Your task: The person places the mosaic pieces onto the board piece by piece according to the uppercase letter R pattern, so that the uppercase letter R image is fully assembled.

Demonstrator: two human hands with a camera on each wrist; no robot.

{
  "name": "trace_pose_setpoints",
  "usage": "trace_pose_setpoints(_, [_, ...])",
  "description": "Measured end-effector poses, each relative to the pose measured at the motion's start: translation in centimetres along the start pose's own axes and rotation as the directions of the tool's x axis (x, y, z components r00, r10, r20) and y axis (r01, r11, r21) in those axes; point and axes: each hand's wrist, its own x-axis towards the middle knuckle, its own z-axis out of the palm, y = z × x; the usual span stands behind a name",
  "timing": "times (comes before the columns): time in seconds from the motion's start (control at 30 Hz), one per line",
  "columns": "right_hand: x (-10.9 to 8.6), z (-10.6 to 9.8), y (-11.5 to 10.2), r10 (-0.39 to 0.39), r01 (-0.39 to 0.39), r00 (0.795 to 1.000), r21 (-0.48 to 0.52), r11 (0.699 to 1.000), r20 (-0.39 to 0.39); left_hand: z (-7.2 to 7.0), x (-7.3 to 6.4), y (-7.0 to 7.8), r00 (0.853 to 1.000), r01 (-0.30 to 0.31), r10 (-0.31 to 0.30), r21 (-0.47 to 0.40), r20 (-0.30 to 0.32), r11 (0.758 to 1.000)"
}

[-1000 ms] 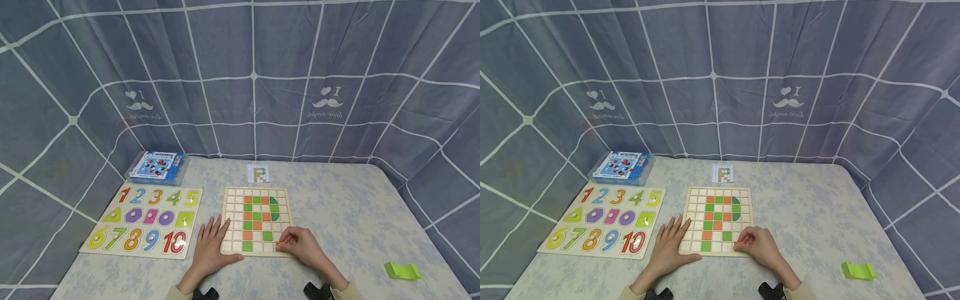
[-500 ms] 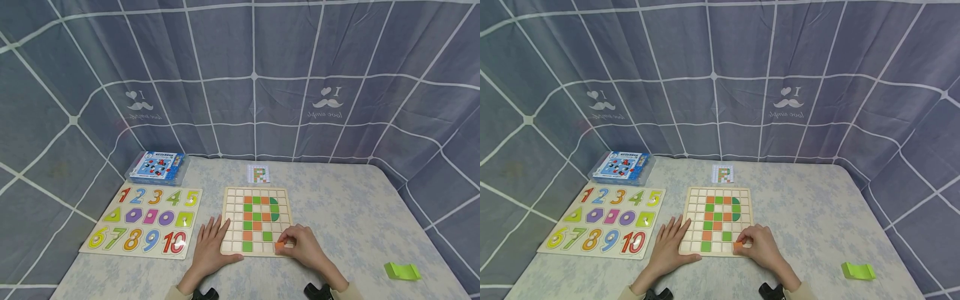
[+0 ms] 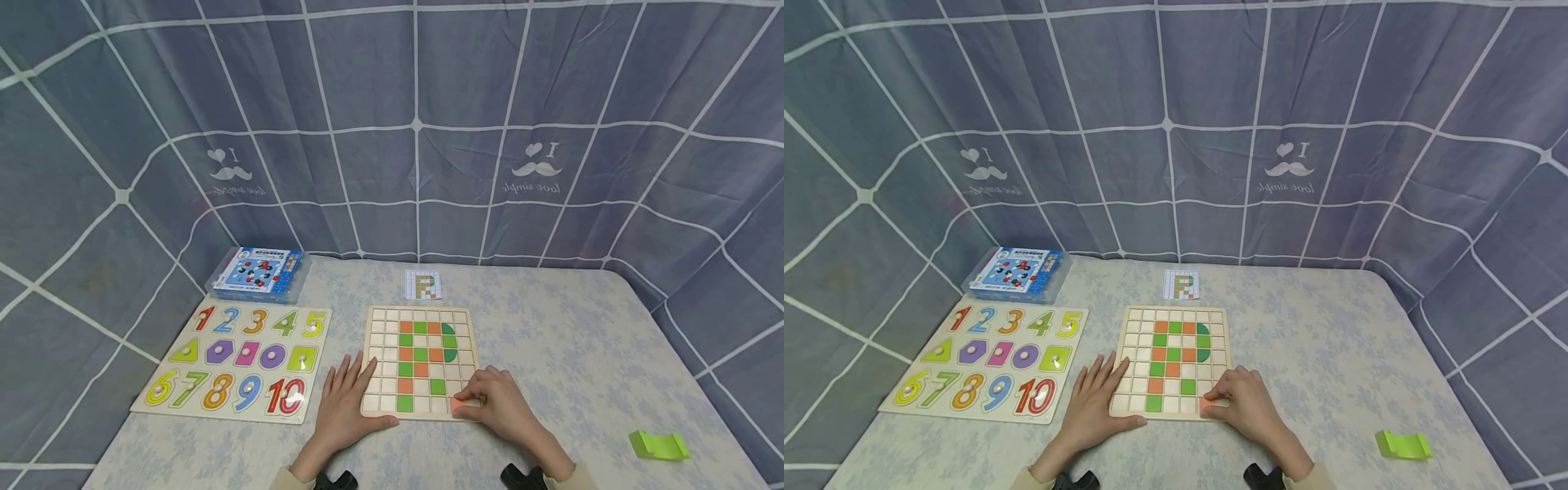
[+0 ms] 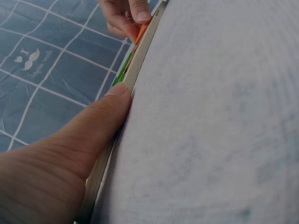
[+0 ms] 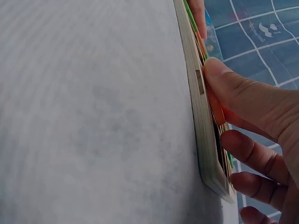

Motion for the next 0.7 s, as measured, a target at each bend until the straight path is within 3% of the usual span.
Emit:
trace_pose_setpoints(0.27, [-0.24,-0.40,0.20,-0.079,0.080,0.997,-0.015,0.997,0.015,0.05,-0.06,-0.08,1.000,0.002,-0.002,0.004,0.005,1.000])
trace_pose_setpoints(0.7, [0.08,-0.17,-0.12,-0.032,0.031,0.998,0.025,0.999,0.055,0.01,0.04,-0.05,1.000,0.006,-0.006,-0.002,0.013,1.000])
